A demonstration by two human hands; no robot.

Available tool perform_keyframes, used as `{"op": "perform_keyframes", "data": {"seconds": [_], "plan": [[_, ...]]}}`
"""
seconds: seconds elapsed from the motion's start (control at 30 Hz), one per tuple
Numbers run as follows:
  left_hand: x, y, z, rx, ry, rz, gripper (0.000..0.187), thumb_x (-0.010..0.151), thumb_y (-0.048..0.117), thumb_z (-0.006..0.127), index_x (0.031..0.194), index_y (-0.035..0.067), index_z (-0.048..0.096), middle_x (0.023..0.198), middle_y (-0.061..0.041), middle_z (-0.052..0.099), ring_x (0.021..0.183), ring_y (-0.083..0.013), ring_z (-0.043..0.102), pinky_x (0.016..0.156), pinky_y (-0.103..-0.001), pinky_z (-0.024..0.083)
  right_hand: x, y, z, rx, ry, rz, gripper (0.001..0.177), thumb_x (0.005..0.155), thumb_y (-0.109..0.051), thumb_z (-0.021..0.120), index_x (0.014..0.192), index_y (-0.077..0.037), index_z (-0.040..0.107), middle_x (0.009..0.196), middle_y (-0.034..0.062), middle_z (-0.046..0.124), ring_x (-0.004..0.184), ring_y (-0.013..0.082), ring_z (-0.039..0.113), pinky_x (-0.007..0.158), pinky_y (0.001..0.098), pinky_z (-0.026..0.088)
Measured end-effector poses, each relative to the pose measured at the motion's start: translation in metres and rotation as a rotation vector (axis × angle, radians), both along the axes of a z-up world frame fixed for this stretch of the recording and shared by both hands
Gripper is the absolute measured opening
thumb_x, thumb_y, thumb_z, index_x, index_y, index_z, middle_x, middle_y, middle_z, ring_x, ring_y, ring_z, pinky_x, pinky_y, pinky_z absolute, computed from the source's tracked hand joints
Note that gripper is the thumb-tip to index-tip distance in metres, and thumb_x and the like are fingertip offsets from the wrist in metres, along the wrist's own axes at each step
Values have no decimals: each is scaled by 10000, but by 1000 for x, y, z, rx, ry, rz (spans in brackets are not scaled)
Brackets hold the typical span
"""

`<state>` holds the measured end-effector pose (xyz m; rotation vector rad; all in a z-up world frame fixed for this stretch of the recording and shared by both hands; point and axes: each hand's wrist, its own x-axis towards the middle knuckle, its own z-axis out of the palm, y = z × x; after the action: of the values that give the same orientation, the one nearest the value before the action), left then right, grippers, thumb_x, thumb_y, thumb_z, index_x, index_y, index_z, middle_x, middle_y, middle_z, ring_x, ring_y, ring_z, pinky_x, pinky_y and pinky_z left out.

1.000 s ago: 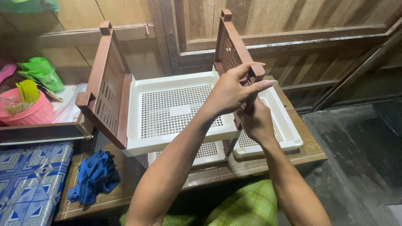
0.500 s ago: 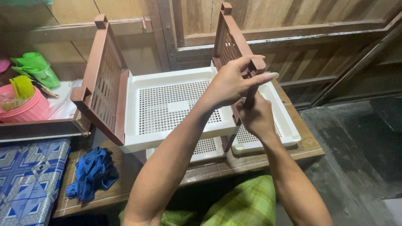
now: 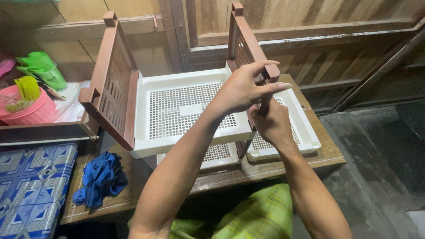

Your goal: The person assembles a three-tier plastic dish rack by attaching brown side panels to white trays and stacking them. They then disassemble the rack by removing the panels and trays, placing the parts on the table.

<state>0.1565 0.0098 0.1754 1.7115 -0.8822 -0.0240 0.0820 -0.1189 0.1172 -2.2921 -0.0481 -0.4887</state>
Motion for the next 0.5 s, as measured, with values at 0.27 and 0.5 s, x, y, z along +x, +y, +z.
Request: {"op": "perform_keyframes", "data": {"seconds": [0.27, 0.5], "plan": [[-6, -1, 1, 51, 60, 27, 641, 810, 433, 808, 1297, 42, 664, 939, -26, 752, 848, -116, 740, 734, -263, 621, 2, -4, -8, 5, -1, 1, 228, 853, -115, 720, 1055, -50, 636, 795, 147, 739, 755, 329, 747, 687, 428, 564], [-15, -1, -5, -60, -9, 71, 787, 829, 434, 815, 1411, -15, 532, 1097, -133, 744, 991, -197, 746, 838, -317, 626, 5, -12, -18, -18, 41, 14, 220, 866, -130, 730, 1054, -35, 665, 824, 143, 751, 779, 310, 755, 701, 415, 570]]}}
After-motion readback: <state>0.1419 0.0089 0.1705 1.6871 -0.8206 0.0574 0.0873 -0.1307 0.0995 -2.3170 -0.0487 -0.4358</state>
